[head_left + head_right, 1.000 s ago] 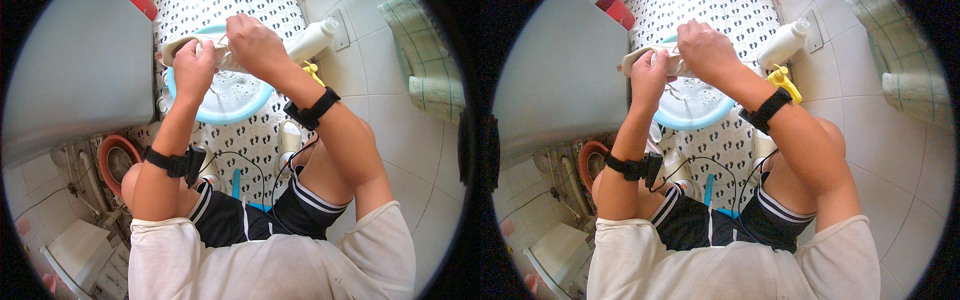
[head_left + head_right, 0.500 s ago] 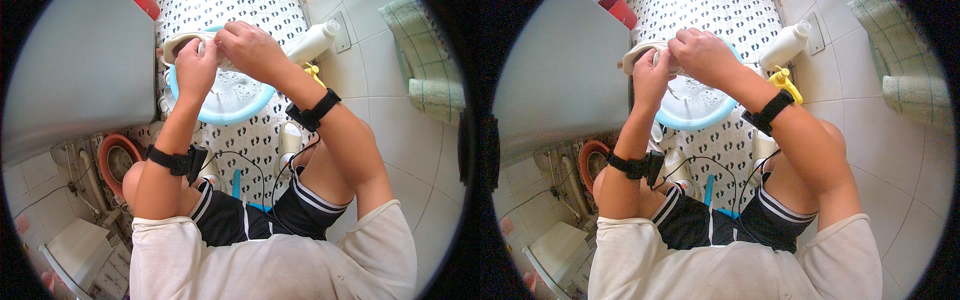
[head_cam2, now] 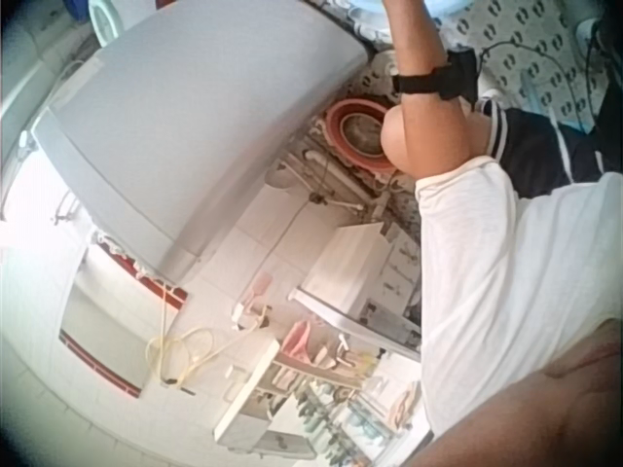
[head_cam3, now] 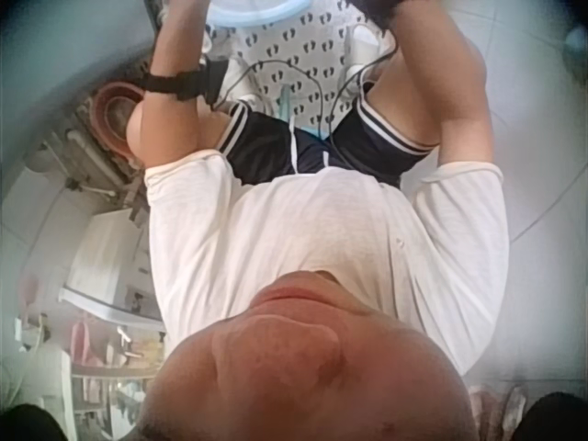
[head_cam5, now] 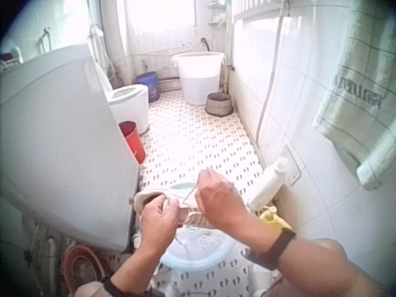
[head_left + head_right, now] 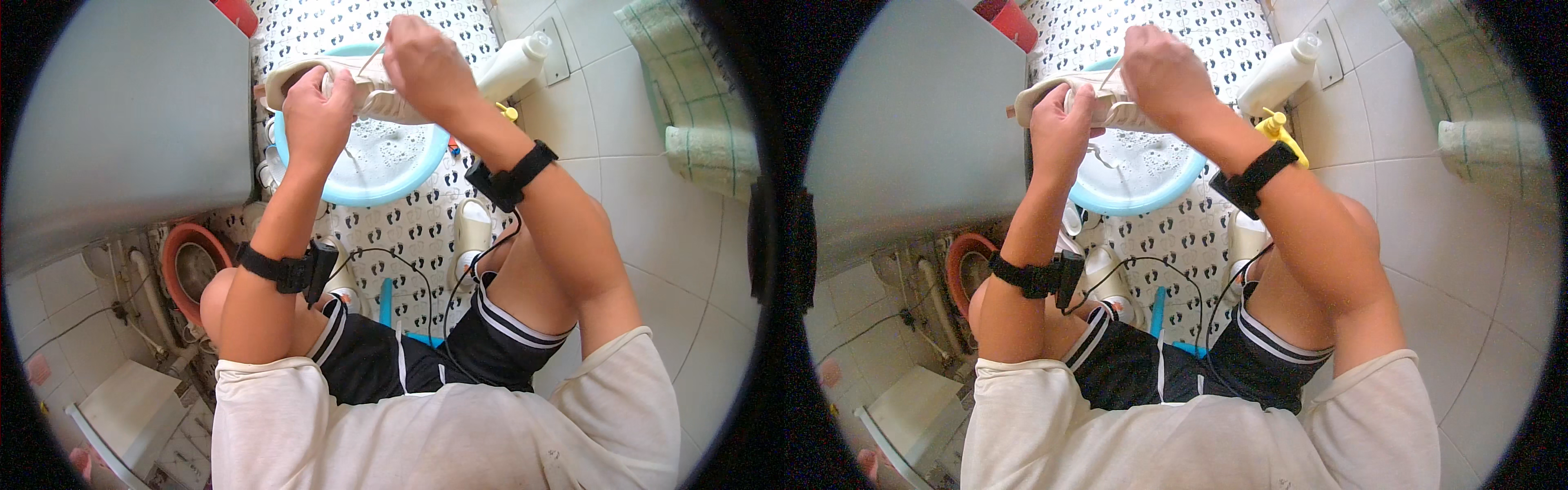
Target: The person washes a white shoe by hand in a basin of soapy water, scrubbing the interior and exterior surfaces.
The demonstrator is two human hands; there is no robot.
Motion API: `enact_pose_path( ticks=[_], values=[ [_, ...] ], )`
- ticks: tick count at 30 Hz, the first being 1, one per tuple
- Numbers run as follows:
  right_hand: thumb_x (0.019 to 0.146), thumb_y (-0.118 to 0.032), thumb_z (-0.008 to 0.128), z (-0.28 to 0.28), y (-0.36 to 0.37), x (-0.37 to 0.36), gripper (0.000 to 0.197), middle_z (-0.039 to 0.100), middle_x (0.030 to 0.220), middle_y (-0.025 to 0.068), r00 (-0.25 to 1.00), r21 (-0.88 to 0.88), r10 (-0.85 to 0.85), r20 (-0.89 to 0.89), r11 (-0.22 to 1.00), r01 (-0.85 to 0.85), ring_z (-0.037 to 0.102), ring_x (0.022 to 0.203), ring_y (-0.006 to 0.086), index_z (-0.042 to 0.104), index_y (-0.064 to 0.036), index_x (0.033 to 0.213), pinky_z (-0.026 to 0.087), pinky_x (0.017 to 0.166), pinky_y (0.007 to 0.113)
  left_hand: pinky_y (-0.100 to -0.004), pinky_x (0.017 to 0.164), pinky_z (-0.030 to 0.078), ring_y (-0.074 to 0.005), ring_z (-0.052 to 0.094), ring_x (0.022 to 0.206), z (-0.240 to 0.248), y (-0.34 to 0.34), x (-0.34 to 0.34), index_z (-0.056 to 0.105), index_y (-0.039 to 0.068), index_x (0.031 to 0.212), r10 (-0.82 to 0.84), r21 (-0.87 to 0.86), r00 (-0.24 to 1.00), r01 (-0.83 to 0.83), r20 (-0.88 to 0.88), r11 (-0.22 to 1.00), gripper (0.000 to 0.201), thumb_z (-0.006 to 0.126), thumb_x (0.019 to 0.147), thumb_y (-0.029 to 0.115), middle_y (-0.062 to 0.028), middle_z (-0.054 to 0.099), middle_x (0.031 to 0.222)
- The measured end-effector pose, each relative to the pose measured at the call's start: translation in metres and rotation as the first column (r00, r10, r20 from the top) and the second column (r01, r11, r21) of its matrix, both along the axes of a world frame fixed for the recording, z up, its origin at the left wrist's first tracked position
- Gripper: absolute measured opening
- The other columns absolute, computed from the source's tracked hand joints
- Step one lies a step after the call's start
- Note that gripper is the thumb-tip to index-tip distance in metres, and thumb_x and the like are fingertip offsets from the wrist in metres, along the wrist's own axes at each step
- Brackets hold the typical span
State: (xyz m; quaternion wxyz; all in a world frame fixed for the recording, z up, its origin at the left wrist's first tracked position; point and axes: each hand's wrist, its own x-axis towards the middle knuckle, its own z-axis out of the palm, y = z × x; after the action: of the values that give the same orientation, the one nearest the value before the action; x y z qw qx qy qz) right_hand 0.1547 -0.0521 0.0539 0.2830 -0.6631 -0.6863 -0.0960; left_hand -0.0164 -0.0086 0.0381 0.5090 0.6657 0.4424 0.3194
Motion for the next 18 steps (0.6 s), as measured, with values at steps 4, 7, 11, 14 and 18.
enact_pose_path(
  ticks=[4, 7, 11, 14, 18],
  values=[
    [0.086, -0.011, 0.062, -0.001, 0.003, 0.004, 0.014, 0.065, 0.089, 0.0198, 0.998, 0.054, -0.01, -0.065, 0.998, 0.013, 0.068, 0.082, 0.0362, 0.058, 0.0008, 0.092, 0.056, 0.076, 0.044, -0.0252, 0.059, 0.059, -0.0126, 0.069, 0.075, -0.007, 0.002, -0.003, 0.062, -0.005, 0.112, 0.014, 0.01, 0.999, -0.014, 0.032, 1.0, 0.031, 0.059, 0.099, 0.023, -0.0104, 0.069, 0.096],
    [0.086, -0.011, 0.062, -0.001, 0.008, 0.004, 0.01, 0.066, 0.095, 0.0157, 0.996, -0.003, 0.076, -0.056, 0.997, -0.076, 0.068, 0.09, 0.034, 0.061, -0.0036, 0.092, 0.056, 0.08, 0.043, -0.0259, 0.059, 0.059, -0.0126, 0.069, 0.075, -0.01, 0.003, -0.005, 0.063, -0.004, 0.111, 0.069, 0.021, 0.997, -0.069, 0.017, 0.997, 0.03, 0.059, 0.099, 0.023, -0.0099, 0.069, 0.096],
    [0.085, -0.013, 0.064, -0.003, 0.002, -0.004, 0.009, 0.066, 0.1, 0.0104, 0.98, 0.125, 0.196, 0.031, 0.972, -0.199, 0.066, 0.099, 0.0301, 0.063, -0.0072, 0.092, 0.054, 0.085, 0.041, -0.026, 0.06, 0.06, -0.0131, 0.069, 0.076, -0.008, 0.001, -0.003, 0.063, -0.004, 0.111, 0.063, -0.037, 0.997, -0.061, 0.036, 0.997, 0.03, 0.058, 0.099, 0.023, -0.0096, 0.069, 0.096],
    [0.084, -0.017, 0.066, -0.003, 0.0, -0.008, 0.012, 0.067, 0.1, 0.008, 0.946, -0.028, 0.309, 0.096, 0.951, -0.308, 0.065, 0.101, 0.027, 0.064, -0.008, 0.092, 0.053, 0.086, 0.04, -0.0261, 0.06, 0.06, -0.0133, 0.069, 0.076, -0.01, 0.004, -0.004, 0.063, -0.004, 0.111, 0.057, -0.006, 0.998, -0.057, 0.014, 0.998, 0.029, 0.058, 0.099, 0.022, -0.0097, 0.068, 0.097],
    [0.086, -0.017, 0.064, -0.001, -0.003, -0.008, 0.011, 0.068, 0.092, 0.0101, 0.963, -0.098, 0.268, 0.032, 0.96, -0.264, 0.068, 0.092, 0.0298, 0.063, -0.0067, 0.091, 0.055, 0.08, 0.042, -0.0266, 0.061, 0.06, -0.0131, 0.069, 0.077, -0.012, 0.003, -0.003, 0.063, -0.004, 0.111, 0.035, 0.018, 0.999, -0.034, -0.028, 0.999, 0.028, 0.058, 0.099, 0.021, -0.01, 0.069, 0.098]
  ],
)
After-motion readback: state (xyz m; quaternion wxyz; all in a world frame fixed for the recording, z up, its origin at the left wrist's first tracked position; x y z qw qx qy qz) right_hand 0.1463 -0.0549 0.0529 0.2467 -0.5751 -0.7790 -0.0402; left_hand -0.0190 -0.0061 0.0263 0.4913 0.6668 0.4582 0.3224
